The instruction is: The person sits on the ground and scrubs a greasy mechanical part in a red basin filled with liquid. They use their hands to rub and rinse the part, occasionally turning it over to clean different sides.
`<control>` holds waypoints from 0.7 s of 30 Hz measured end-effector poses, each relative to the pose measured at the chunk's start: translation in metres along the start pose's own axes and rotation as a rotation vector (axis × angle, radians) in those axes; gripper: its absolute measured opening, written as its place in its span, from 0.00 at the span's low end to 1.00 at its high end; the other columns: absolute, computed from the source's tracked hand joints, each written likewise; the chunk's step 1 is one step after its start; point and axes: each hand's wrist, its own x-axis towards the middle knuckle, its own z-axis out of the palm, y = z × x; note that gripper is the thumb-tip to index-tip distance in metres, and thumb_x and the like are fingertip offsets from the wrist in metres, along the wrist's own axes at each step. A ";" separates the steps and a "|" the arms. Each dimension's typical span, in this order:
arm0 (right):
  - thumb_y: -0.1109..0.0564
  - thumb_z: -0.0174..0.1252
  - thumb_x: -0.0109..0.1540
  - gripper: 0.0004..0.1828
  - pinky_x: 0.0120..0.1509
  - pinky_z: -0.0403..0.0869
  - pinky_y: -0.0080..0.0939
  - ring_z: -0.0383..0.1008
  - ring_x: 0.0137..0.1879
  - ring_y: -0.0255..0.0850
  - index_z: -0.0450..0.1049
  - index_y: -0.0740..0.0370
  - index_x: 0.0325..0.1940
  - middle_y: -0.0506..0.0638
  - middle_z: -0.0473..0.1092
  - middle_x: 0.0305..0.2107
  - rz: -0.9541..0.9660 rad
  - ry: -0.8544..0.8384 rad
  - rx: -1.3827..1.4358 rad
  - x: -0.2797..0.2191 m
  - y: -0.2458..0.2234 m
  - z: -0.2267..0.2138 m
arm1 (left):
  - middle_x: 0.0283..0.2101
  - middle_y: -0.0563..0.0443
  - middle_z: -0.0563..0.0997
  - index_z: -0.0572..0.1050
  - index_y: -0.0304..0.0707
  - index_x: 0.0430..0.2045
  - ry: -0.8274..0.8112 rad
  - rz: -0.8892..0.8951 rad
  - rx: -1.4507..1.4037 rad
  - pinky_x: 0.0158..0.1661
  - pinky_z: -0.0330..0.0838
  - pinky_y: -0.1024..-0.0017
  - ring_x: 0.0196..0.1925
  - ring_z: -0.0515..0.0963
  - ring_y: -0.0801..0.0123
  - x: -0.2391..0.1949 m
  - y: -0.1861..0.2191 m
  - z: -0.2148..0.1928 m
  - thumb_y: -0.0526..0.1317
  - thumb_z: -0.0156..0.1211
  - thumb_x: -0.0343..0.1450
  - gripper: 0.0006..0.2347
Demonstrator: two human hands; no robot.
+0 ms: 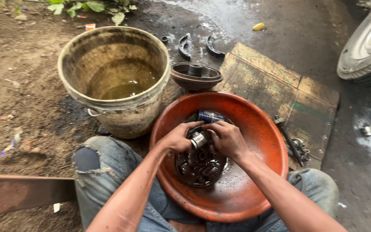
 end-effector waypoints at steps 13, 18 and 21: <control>0.54 0.65 0.57 0.23 0.47 0.76 0.53 0.78 0.44 0.58 0.73 0.68 0.52 0.64 0.75 0.40 0.286 -0.163 -0.058 -0.030 0.041 0.026 | 0.49 0.39 0.84 0.69 0.35 0.61 0.312 -0.306 -0.108 0.45 0.80 0.67 0.43 0.85 0.63 -0.001 0.002 0.008 0.32 0.68 0.47 0.40; 0.62 0.58 0.56 0.12 0.49 0.78 0.47 0.78 0.43 0.49 0.78 0.63 0.44 0.56 0.75 0.39 0.287 -0.238 -0.076 -0.027 0.040 0.036 | 0.56 0.39 0.81 0.72 0.33 0.58 0.419 -0.315 0.180 0.60 0.72 0.66 0.56 0.81 0.59 -0.005 -0.005 0.014 0.38 0.79 0.48 0.39; 0.55 0.61 0.65 0.08 0.51 0.76 0.47 0.78 0.45 0.48 0.80 0.59 0.45 0.54 0.76 0.39 0.400 -0.405 -0.138 -0.048 0.032 0.021 | 0.57 0.37 0.80 0.72 0.35 0.59 0.451 -0.316 0.208 0.63 0.70 0.64 0.59 0.80 0.56 -0.007 0.002 0.017 0.40 0.75 0.51 0.37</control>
